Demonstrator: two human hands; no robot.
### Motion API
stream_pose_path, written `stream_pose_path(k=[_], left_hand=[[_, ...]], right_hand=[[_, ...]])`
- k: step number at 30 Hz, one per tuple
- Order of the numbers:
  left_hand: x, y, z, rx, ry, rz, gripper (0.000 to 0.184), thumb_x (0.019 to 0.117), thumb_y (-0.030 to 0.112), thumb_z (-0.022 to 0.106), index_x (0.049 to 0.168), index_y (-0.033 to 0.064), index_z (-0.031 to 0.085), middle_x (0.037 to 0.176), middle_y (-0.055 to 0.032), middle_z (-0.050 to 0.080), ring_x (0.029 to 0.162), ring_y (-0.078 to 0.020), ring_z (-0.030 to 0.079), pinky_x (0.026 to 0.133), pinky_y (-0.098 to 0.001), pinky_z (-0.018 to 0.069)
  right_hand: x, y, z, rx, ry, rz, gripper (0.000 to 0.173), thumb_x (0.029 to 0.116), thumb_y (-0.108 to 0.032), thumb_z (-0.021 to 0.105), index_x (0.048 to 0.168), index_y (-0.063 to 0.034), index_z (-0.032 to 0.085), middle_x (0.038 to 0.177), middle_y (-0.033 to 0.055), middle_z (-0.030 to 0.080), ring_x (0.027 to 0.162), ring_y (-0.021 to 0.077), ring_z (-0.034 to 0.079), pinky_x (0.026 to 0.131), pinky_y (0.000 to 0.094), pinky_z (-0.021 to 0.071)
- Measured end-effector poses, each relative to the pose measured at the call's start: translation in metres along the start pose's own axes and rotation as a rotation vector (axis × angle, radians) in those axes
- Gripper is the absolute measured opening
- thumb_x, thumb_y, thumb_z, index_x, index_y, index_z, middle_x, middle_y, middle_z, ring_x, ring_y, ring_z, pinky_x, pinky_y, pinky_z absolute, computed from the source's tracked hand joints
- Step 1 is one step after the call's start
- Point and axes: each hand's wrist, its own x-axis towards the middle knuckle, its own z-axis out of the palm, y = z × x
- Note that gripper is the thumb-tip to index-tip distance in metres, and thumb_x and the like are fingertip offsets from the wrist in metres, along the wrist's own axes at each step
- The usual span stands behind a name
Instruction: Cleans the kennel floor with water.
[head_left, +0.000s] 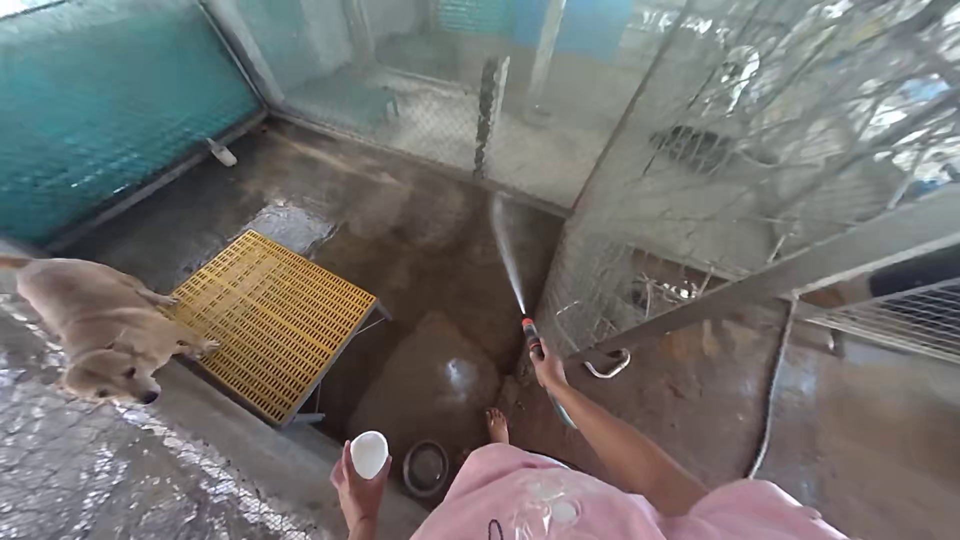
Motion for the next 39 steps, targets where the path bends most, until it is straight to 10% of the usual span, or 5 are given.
stream_pose_path(k=[11, 21, 27, 35, 39], left_hand=[[0.006, -0.001, 0.001, 0.026, -0.024, -0.003, 0.108, 0.0645, 0.020, 0.097, 0.155, 0.0038, 0.041, 0.148, -0.0377, 0.041, 0.133, -0.0540, 0.047, 0.105, -0.0625, 0.0455], [0.007, -0.006, 0.003, 0.025, -0.014, 0.014, 0.110, 0.0612, 0.019, 0.099, 0.154, 0.0038, 0.042, 0.147, -0.0379, 0.042, 0.133, -0.0541, 0.047, 0.105, -0.0621, 0.0455], [0.003, -0.009, 0.002, 0.036, -0.003, 0.004, 0.110, 0.0622, 0.020, 0.099, 0.154, 0.0047, 0.042, 0.148, -0.0369, 0.042, 0.133, -0.0532, 0.048, 0.105, -0.0620, 0.0464], [-0.001, -0.008, 0.000, 0.032, -0.010, -0.028, 0.110, 0.0619, 0.021, 0.099, 0.154, 0.0056, 0.042, 0.149, -0.0380, 0.040, 0.131, -0.0548, 0.049, 0.102, -0.0635, 0.0477], [0.000, -0.011, 0.002, 0.022, 0.015, -0.025, 0.110, 0.0613, 0.021, 0.099, 0.154, 0.0063, 0.043, 0.149, -0.0372, 0.041, 0.130, -0.0537, 0.050, 0.101, -0.0628, 0.0487]], right_hand=[[-0.042, 0.043, 0.013, -0.160, -0.270, 0.004, 0.061, 0.1084, -0.023, 0.054, 0.163, -0.0119, 0.029, 0.148, 0.0254, 0.054, 0.130, 0.0398, 0.059, 0.108, 0.0532, 0.0463], [-0.030, 0.012, -0.001, -0.124, -0.085, -0.077, 0.061, 0.1089, -0.022, 0.053, 0.163, -0.0108, 0.027, 0.150, 0.0228, 0.053, 0.136, 0.0369, 0.055, 0.115, 0.0499, 0.0421], [-0.045, 0.010, 0.007, -0.168, -0.234, -0.137, 0.062, 0.1083, -0.021, 0.054, 0.163, -0.0102, 0.027, 0.153, 0.0224, 0.051, 0.136, 0.0364, 0.055, 0.114, 0.0500, 0.0429], [-0.032, -0.002, -0.009, -0.059, -0.149, -0.075, 0.060, 0.1096, -0.024, 0.052, 0.164, -0.0139, 0.028, 0.135, 0.0281, 0.059, 0.096, 0.0392, 0.068, 0.086, 0.0525, 0.0548], [-0.021, -0.014, -0.014, -0.021, -0.056, -0.100, 0.060, 0.1093, -0.024, 0.052, 0.163, -0.0119, 0.029, 0.141, 0.0270, 0.058, 0.113, 0.0411, 0.066, 0.096, 0.0545, 0.0522]])
